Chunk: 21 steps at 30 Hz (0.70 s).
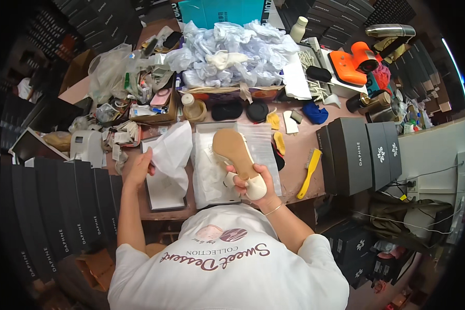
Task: Inspecting, brushing, and packing finished shoes into boxes.
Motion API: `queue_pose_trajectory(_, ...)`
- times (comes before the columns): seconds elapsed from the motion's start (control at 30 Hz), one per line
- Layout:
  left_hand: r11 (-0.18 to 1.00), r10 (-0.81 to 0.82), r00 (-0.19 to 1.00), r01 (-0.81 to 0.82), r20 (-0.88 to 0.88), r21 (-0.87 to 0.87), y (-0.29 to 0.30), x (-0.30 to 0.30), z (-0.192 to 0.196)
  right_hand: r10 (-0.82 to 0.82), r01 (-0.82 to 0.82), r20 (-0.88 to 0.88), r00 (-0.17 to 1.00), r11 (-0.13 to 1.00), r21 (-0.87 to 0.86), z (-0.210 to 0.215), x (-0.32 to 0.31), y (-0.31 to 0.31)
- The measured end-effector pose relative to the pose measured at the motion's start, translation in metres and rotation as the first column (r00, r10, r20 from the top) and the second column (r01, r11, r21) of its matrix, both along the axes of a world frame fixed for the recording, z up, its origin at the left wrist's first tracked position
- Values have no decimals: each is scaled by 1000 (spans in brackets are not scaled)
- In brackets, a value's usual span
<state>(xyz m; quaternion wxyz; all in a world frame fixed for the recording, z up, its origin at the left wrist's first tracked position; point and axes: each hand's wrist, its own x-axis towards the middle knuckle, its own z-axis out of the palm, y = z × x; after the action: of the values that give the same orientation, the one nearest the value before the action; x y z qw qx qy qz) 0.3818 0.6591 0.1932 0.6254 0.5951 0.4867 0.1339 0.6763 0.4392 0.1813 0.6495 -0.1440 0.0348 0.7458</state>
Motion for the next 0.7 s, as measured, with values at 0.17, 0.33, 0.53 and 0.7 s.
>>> queue_pose_trajectory(0.17,760,87,939,153,-333,632,-13,1,58,40,-30,-82,996,993,115,10,-6,-8)
queue_pose_trajectory(0.33,665,118,756,421,-643,617,-42,33,98,218,-300,358,908,934,194,79,-2,-20)
queue_pose_trajectory(0.53,520,3,972,199,-235,830,-92,28,57,437,-483,371,820,875,37,82,-35,-3)
queue_pose_trajectory(0.7,622,-79,983,177,-163,763,-141,25,57,315,-274,328,891,948,-164,9,-75,25)
